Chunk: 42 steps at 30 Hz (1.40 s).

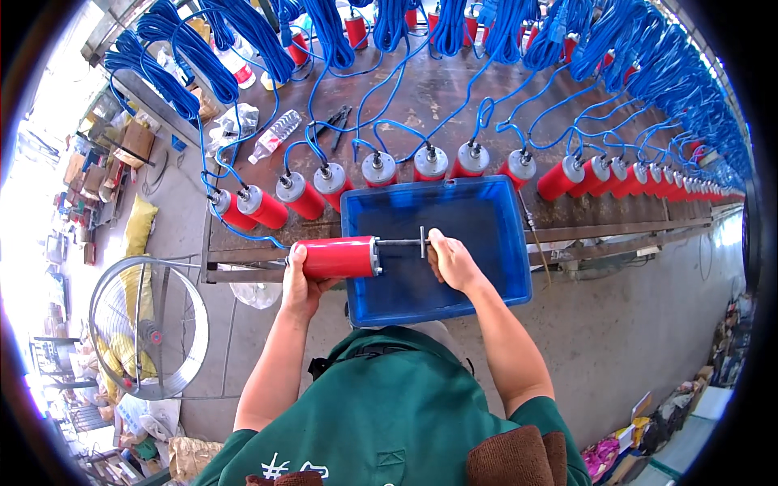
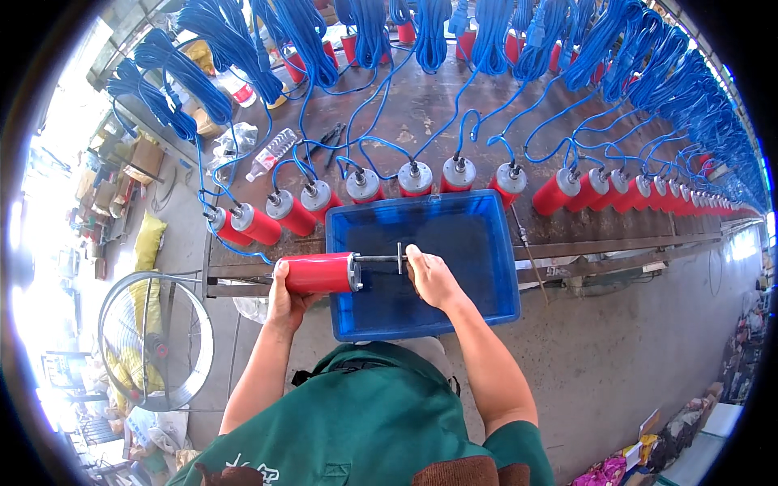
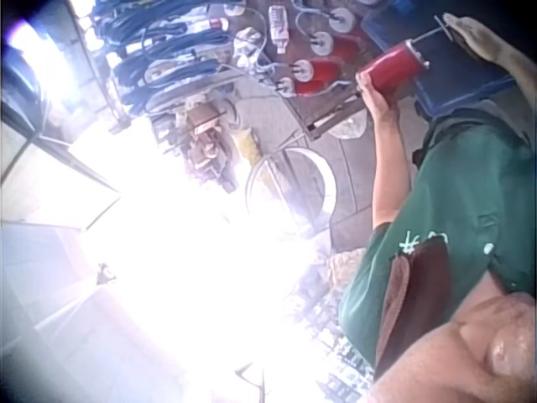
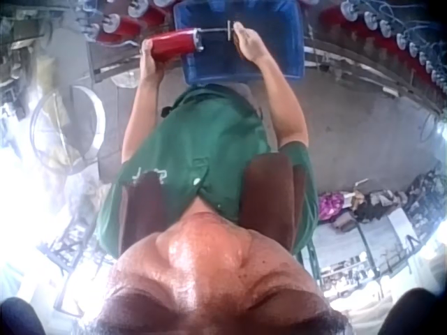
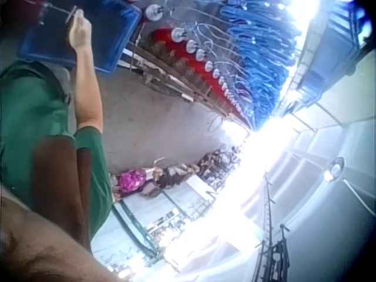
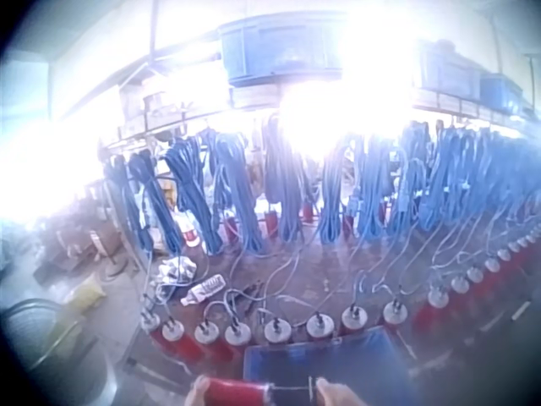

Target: The person picks up red cylinders from a workbench, inserts a metal rod tool into each one, and dips them into a blue bin filled with liquid. They rotate the cylinders in the liquid before removing them and placing them back in line on the table.

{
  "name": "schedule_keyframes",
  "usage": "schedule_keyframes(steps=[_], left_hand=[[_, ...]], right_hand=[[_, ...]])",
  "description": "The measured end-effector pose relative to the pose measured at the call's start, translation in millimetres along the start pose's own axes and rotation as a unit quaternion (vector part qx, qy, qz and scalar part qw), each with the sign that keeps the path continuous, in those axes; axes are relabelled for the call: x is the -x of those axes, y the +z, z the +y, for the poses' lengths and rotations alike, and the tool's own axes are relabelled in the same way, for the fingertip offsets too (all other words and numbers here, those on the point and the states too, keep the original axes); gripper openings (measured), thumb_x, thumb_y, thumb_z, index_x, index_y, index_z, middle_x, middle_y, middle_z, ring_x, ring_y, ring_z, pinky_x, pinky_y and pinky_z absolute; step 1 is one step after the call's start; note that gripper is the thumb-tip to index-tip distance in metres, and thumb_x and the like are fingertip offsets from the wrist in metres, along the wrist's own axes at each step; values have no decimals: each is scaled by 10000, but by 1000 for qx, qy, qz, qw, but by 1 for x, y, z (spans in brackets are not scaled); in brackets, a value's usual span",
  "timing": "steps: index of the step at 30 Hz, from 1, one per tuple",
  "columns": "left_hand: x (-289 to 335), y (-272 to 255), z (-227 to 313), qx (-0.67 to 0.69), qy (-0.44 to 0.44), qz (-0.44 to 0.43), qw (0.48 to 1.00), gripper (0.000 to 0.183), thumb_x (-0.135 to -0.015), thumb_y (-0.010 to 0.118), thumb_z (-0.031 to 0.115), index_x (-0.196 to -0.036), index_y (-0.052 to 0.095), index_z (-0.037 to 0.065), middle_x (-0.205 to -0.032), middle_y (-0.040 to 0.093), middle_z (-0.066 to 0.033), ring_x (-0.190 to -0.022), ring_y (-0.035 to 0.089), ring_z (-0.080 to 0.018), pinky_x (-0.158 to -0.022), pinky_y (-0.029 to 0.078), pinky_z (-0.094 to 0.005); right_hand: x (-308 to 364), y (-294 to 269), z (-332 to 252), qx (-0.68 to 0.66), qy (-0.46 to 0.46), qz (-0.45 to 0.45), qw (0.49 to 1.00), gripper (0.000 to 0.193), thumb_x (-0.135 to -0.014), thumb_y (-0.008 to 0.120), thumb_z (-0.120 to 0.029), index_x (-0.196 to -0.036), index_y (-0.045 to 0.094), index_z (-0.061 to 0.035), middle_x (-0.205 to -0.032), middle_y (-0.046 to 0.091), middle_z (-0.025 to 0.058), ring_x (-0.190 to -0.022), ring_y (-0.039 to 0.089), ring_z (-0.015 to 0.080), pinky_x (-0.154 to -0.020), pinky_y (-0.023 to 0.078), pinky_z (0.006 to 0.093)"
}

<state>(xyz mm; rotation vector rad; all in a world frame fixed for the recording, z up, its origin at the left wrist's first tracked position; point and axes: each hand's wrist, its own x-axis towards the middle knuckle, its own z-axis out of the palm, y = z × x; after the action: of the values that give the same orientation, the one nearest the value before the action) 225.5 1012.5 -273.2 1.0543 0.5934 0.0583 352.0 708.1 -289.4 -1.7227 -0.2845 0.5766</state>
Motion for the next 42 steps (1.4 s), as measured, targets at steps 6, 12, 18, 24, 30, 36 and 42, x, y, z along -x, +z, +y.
schedule_keyframes(steps=[6,12,18,24,30,36,42], left_hand=[[-1,-1,0,-8,7,1,1000,851,-948,677,704,-1399,511,2,-1284,695,-218,-1151,748,-329,-902,695,-454],[0,-1,1,-5,1,-4,1000,856,-943,679,709,-1397,520,0,-1290,699,-217,-1153,747,-332,-924,685,-472],[-1,0,0,8,9,-1,1000,782,-965,684,632,-1390,535,-7,-1274,708,-213,-1125,750,-361,-911,676,-508],[0,0,2,0,2,-7,1000,852,-941,689,696,-1397,522,-5,-1294,696,-220,-1155,742,-344,-930,680,-493],[-1,-2,1,-9,5,-6,1000,846,-942,693,690,-1397,513,-1,-1303,691,-213,-1164,739,-338,-910,682,-485],[4,7,4,4,13,8,1000,791,-955,698,653,-1402,519,26,-1297,696,-197,-1169,738,-325,-910,678,-485],[-3,0,0,-13,5,-10,1000,719,-973,685,623,-1384,539,52,-1307,687,-181,-1165,734,-328,-928,668,-507]], right_hand=[[4,-3,-5,-227,88,-75,967,647,-1173,356,-503,-668,437,-106,-583,495,41,-528,556,155,-539,484,286],[3,-12,-4,-17,101,-85,991,617,-1163,400,-550,-782,523,-81,-655,542,36,-581,578,137,-550,493,281],[8,3,-6,-70,-15,15,997,522,-1152,491,-512,-858,559,-86,-627,555,10,-573,564,108,-551,482,273],[6,-3,-7,-65,6,-28,997,516,-1148,513,-501,-875,575,-68,-642,564,8,-574,570,101,-569,483,279],[9,8,-23,-120,-87,61,987,411,-1146,548,-445,-1253,683,-72,-838,651,32,-714,647,128,-654,563,282],[-4,5,-16,-51,-36,-5,998,514,-1138,540,-496,-1092,737,-24,-696,609,13,-628,600,104,-599,489,263],[-26,12,-5,33,35,81,996,504,-1121,583,-466,-998,750,-7,-655,612,18,-547,573,100,-518,450,286]])
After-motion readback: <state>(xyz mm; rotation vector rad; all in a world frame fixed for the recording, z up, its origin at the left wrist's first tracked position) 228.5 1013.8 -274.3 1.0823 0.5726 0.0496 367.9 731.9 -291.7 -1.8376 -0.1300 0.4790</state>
